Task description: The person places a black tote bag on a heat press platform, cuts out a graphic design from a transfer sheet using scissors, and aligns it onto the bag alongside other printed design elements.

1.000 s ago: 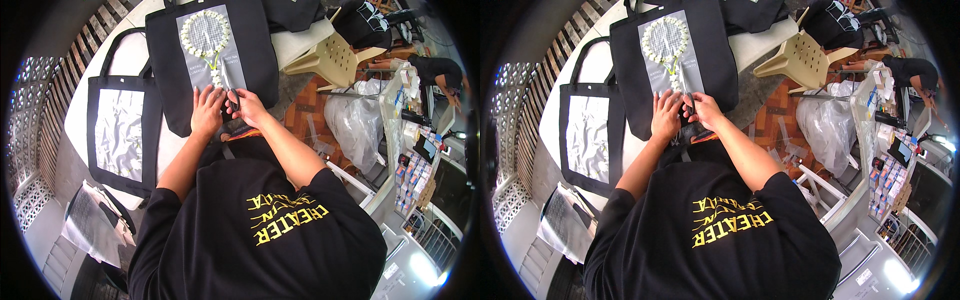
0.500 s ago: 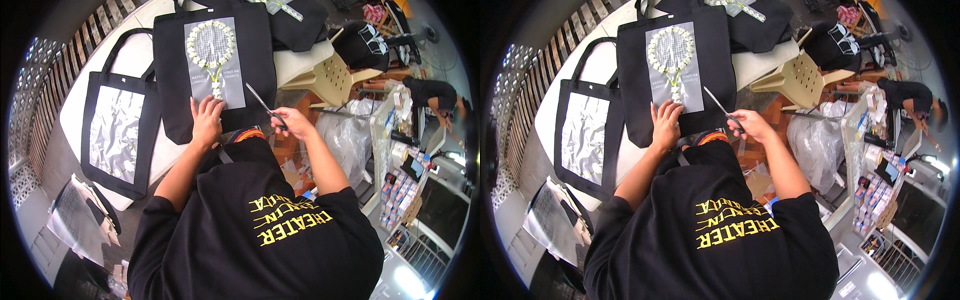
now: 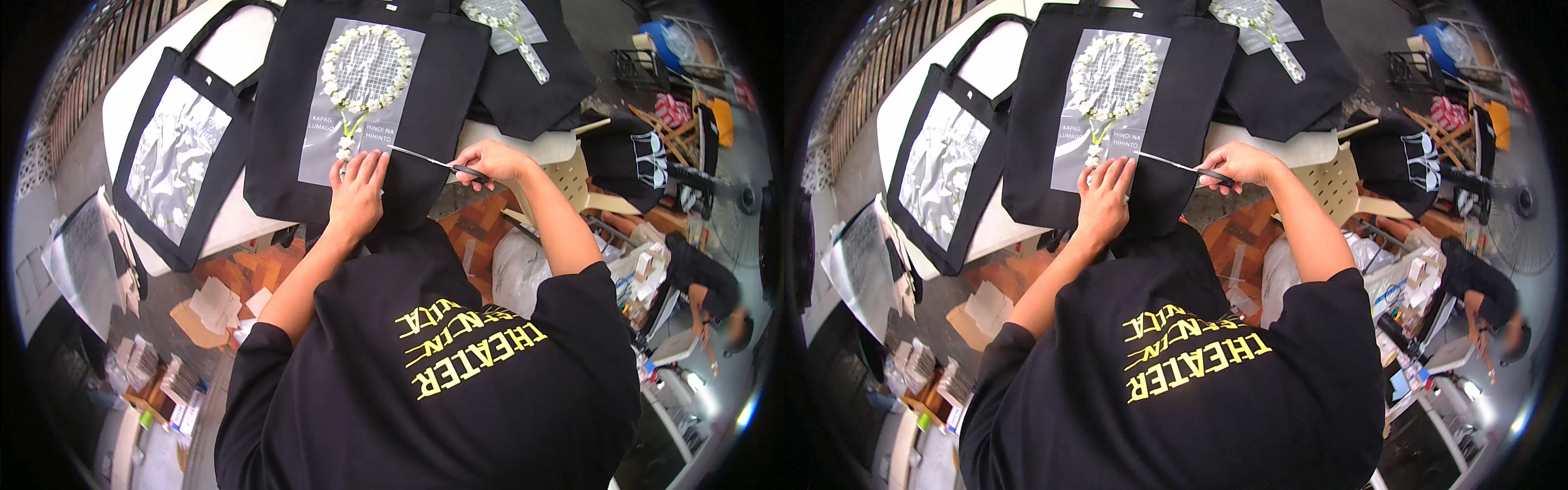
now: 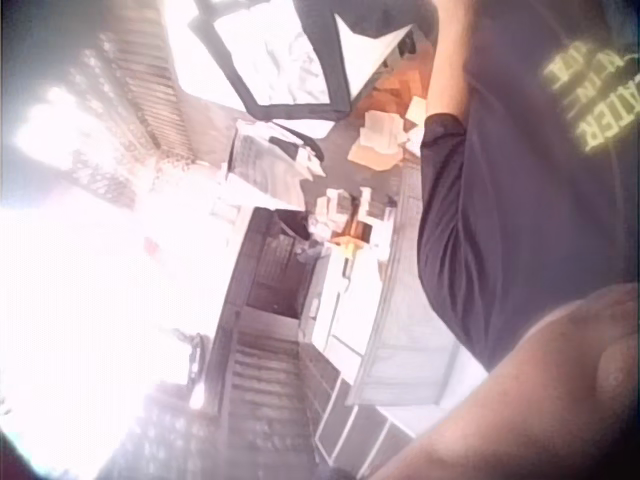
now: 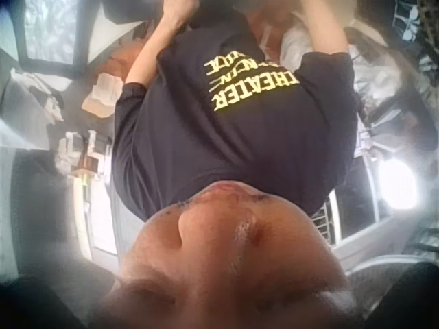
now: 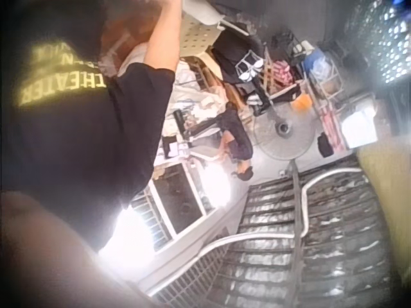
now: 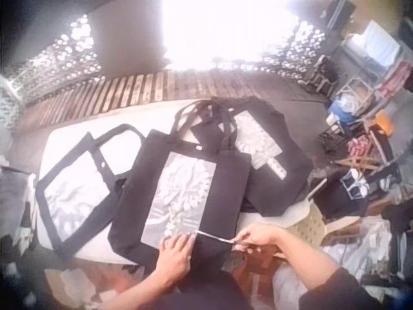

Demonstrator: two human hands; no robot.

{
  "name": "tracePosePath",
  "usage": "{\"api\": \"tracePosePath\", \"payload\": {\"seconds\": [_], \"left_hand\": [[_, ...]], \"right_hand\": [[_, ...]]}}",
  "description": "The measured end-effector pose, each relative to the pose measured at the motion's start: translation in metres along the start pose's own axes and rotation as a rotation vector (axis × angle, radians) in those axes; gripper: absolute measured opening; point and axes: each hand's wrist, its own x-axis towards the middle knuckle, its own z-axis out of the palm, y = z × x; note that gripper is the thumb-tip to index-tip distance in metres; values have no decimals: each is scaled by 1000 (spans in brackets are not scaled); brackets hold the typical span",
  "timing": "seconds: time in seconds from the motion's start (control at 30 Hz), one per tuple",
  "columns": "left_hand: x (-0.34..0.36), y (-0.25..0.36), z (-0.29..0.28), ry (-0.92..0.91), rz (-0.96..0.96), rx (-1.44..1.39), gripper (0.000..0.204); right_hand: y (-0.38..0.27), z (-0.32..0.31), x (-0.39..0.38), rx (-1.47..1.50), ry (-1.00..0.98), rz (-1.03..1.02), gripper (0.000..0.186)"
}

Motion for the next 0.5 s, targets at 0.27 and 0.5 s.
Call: {"api": "tracePosePath", "payload": {"seconds": [0.27, 0.5], "left_hand": [[3, 16, 8, 45, -106, 19, 62], [3, 13, 11, 51, -98, 46, 59]], "right_hand": [[-12, -1, 11, -84, -4, -27, 21], [-34, 11, 21, -121, -3, -67, 27]]}}
